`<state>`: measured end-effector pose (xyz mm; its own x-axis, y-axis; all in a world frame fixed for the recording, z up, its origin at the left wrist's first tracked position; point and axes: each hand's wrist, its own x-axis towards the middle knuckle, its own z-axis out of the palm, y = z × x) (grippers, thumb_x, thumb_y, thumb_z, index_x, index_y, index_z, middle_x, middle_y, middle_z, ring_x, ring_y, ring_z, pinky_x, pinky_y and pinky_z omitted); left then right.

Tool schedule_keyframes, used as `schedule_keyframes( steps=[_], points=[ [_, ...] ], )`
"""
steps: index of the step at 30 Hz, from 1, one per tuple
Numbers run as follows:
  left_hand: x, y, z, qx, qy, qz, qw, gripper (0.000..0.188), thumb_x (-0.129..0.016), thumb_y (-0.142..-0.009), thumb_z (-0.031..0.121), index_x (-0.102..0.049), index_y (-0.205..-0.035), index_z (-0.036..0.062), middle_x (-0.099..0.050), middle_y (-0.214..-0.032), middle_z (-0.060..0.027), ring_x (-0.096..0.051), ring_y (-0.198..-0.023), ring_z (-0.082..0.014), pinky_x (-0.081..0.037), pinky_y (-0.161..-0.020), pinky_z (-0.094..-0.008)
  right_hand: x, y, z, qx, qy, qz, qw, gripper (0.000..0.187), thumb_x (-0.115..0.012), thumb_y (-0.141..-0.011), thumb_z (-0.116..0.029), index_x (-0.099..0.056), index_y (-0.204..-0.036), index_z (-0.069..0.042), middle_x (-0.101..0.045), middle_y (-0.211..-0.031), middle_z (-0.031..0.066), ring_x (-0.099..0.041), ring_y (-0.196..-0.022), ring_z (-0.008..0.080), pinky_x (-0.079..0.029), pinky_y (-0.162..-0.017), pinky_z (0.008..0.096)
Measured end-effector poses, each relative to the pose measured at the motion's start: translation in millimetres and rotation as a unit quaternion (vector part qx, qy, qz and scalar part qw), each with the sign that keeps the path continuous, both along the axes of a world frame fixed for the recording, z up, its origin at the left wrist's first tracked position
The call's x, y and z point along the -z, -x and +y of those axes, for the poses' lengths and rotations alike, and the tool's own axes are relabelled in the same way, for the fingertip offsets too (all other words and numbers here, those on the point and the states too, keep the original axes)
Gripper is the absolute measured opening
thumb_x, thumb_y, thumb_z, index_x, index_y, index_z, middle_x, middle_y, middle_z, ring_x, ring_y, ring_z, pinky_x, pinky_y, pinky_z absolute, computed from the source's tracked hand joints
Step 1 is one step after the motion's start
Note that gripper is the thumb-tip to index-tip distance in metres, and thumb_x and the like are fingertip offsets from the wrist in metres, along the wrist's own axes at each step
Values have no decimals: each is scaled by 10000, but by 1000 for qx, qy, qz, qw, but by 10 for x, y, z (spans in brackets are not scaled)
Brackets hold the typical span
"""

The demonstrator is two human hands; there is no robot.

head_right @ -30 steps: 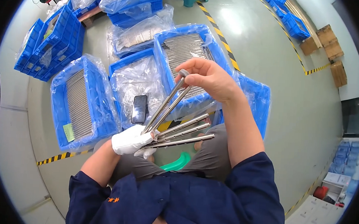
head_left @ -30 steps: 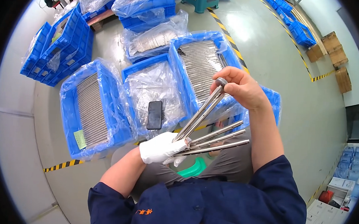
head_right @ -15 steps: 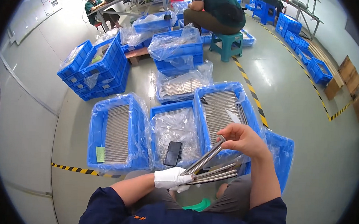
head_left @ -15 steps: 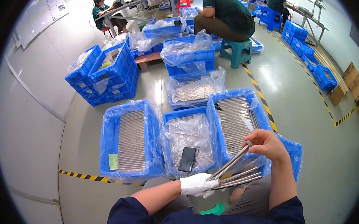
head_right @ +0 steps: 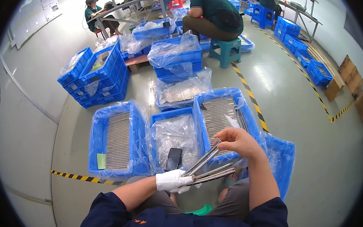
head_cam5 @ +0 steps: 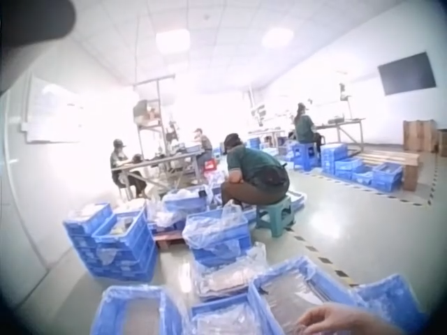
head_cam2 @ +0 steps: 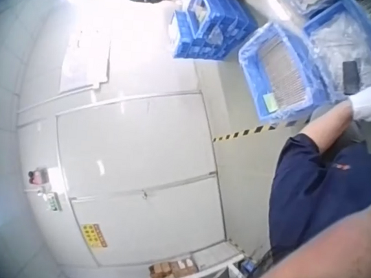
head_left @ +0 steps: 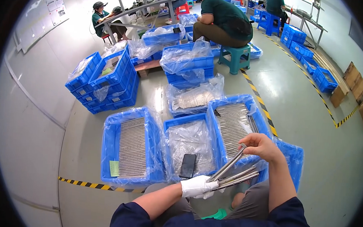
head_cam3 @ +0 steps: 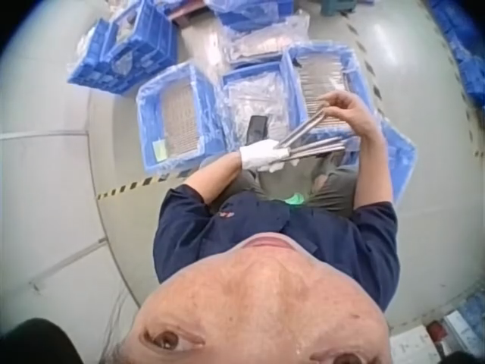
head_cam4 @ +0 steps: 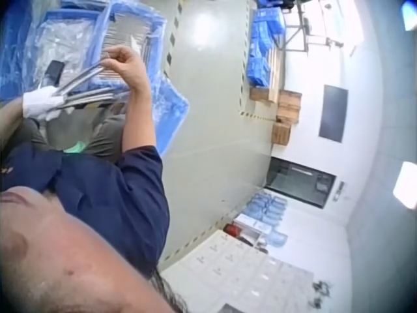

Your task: The person is inspecting and organizing small cylindrical metal rods into blue plastic storage bins.

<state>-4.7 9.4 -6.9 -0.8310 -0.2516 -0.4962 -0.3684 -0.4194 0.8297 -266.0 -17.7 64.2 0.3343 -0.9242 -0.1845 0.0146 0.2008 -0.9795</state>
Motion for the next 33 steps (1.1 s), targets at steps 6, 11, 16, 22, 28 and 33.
schedule_keyframes(
  steps=[6,11,16,22,28,33],
  points=[
    [-231,53,28,-14,-6,-13,1000,413,-427,-850,478,-550,-984,107,-425,-508,31,-328,-368,-45,-248,-346,-203,69,222,-100,227,-25,-161,960,128,-543,-791,-36,-537,-918,-22,-589,-770,66,-591,-718,151,-500,-653,262],
    [-108,52,-42,-179,-199,204,942,318,-562,-816,348,-499,-937,61,-376,-483,31,-358,-359,-86,-305,-365,-224,561,40,-197,156,-105,-181,965,54,-534,-819,-97,-512,-822,-48,-499,-631,18,-505,-560,95,-440,-509,238],
    [-29,70,-57,-230,-233,158,932,266,-583,-805,315,-483,-886,82,-382,-483,23,-379,-373,-107,-346,-394,-262,764,-604,-25,-16,-222,-205,953,324,-536,-842,-179,-476,-1119,-22,-400,-628,-48,-339,-507,49,-314,-467,190],
    [26,119,77,-150,-228,118,955,312,-601,-784,326,-487,-884,53,-402,-494,9,-420,-390,-130,-374,-402,-273,763,-879,48,-34,-229,-244,942,254,-579,-803,-229,-534,-1008,-85,-488,-727,-21,-479,-625,85,-411,-584,235],
    [-34,258,95,-279,-369,228,857,436,-401,-862,432,-497,-1051,51,-506,-734,-67,-502,-604,-183,-432,-560,-299,728,-839,10,151,-200,-234,939,152,-570,-803,-188,-485,-700,-116,-472,-636,-18,-455,-536,95,-397,-505,242],
    [151,421,151,-491,-353,268,750,461,-355,-880,421,-516,-1021,13,-567,-949,-143,-559,-786,-234,-487,-665,-341,633,-850,132,176,-98,-204,958,176,-589,-782,-176,-481,-656,-117,-433,-612,-41,-404,-544,61,-321,-494,225]
  ],
)
